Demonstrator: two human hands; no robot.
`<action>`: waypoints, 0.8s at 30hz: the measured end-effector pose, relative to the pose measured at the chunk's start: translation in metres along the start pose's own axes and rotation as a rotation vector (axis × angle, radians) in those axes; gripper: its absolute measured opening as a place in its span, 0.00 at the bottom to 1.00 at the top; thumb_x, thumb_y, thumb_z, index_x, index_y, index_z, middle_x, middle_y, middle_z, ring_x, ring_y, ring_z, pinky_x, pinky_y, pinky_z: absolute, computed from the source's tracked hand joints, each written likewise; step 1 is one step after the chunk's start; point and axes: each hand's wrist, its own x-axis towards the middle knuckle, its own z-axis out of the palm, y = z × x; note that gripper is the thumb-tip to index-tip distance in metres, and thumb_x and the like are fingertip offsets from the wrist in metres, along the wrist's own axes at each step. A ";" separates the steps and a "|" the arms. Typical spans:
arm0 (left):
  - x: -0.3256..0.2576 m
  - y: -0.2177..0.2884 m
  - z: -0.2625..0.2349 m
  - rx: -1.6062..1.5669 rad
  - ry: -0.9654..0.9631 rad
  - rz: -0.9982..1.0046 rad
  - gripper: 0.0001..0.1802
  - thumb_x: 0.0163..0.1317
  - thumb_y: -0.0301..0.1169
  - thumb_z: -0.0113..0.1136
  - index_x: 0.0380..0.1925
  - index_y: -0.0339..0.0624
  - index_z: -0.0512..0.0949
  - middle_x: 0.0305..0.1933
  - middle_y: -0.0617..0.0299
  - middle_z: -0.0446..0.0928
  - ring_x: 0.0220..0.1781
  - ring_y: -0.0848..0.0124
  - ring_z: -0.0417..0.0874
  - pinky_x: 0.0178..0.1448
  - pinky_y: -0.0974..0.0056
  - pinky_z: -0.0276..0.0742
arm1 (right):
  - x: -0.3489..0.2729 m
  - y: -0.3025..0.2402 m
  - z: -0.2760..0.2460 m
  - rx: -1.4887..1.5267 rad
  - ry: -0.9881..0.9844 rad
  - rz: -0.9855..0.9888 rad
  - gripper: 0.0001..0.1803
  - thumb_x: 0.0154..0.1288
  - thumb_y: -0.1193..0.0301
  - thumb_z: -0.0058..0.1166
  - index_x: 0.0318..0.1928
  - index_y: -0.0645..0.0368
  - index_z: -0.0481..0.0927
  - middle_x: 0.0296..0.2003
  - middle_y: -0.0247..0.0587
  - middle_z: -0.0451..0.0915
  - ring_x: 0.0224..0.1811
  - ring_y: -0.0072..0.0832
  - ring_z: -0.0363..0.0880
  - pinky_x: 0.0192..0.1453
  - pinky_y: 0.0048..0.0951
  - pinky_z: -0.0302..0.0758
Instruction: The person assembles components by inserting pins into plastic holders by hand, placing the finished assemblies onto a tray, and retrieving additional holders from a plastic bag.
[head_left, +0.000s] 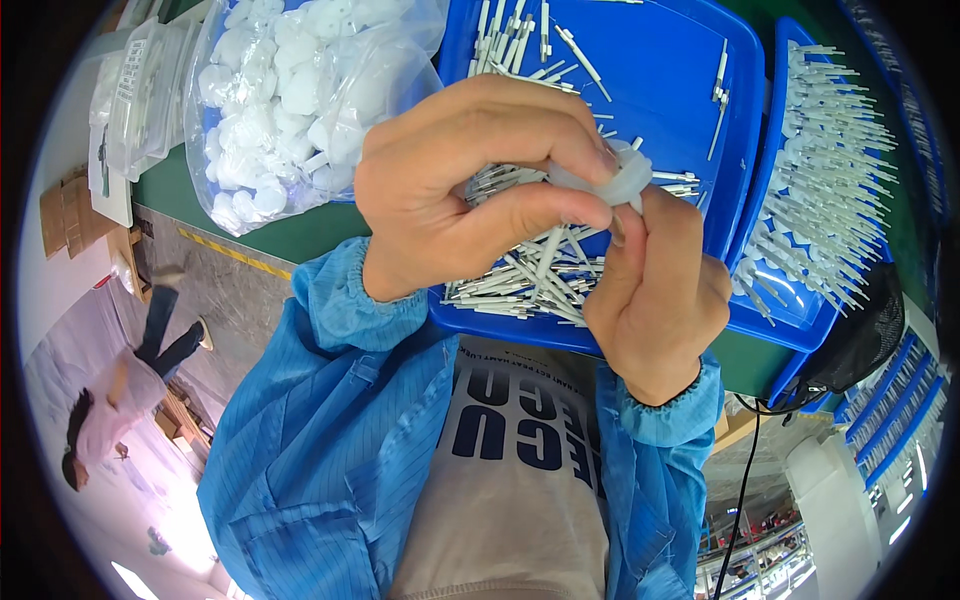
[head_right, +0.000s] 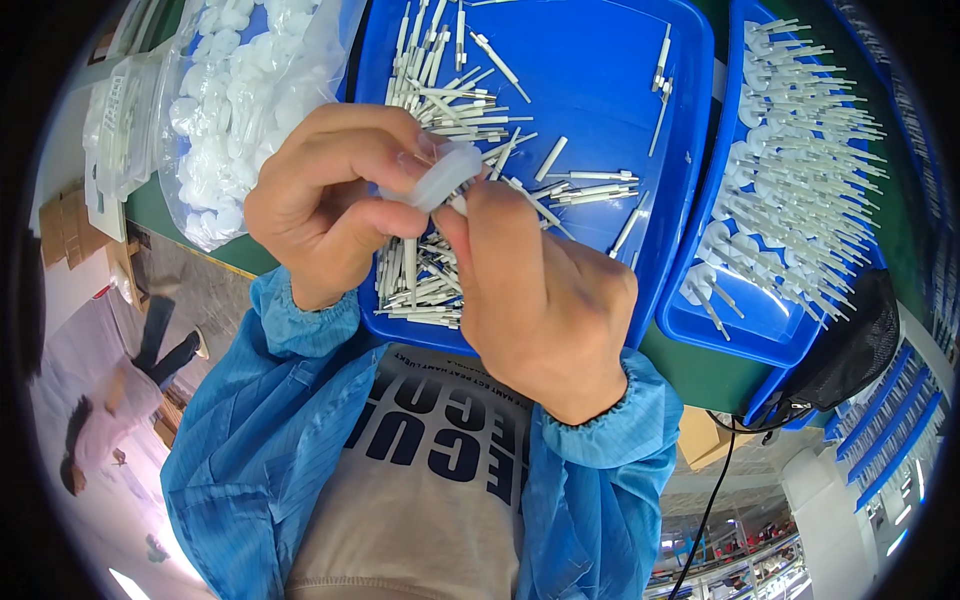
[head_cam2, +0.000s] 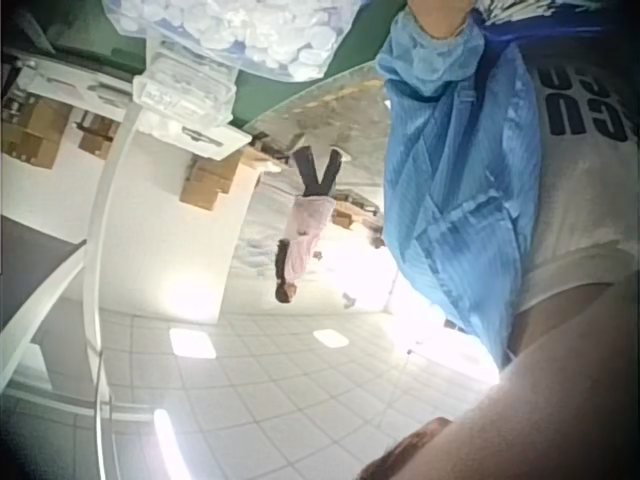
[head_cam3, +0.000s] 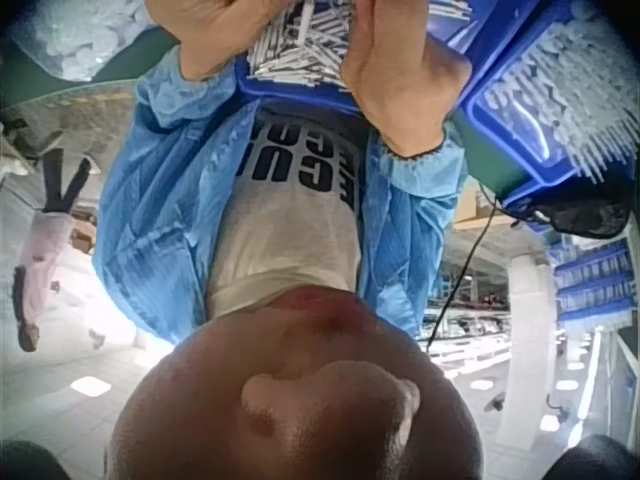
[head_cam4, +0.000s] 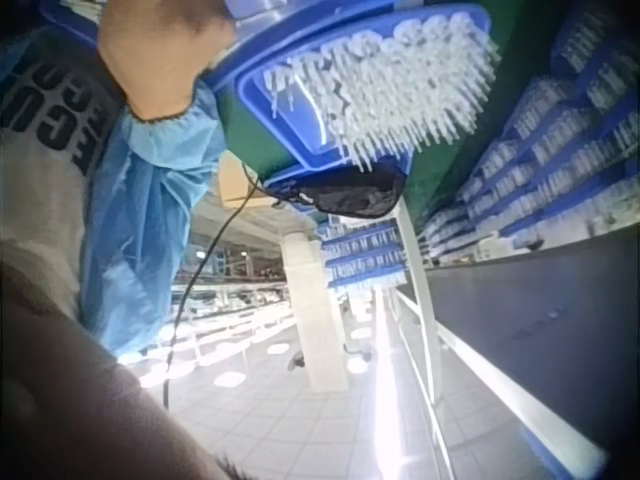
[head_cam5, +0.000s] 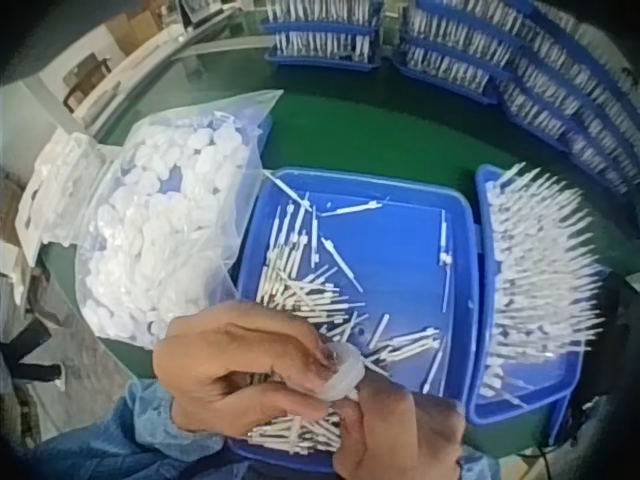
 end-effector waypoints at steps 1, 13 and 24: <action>0.001 0.000 0.002 -0.012 0.046 0.023 0.14 0.48 0.24 0.77 0.34 0.31 0.84 0.36 0.48 0.83 0.38 0.61 0.87 0.39 0.65 0.83 | -0.001 -0.002 0.000 -0.006 -0.012 0.014 0.08 0.67 0.79 0.53 0.46 0.65 0.77 0.28 0.47 0.83 0.25 0.39 0.85 0.27 0.29 0.76; 0.012 0.005 -0.005 0.181 -0.215 0.222 0.21 0.43 0.24 0.79 0.38 0.33 0.82 0.62 0.30 0.69 0.49 0.48 0.86 0.49 0.57 0.87 | -0.007 0.031 0.003 0.038 0.087 -0.182 0.14 0.52 0.75 0.64 0.41 0.63 0.80 0.37 0.45 0.77 0.35 0.41 0.76 0.36 0.37 0.73; -0.014 0.029 -0.003 0.246 -0.352 0.442 0.06 0.50 0.22 0.67 0.30 0.37 0.85 0.41 0.56 0.82 0.44 0.53 0.88 0.30 0.68 0.84 | -0.040 -0.001 -0.019 0.394 -0.015 0.133 0.05 0.61 0.77 0.59 0.34 0.68 0.82 0.23 0.42 0.80 0.15 0.34 0.76 0.18 0.28 0.70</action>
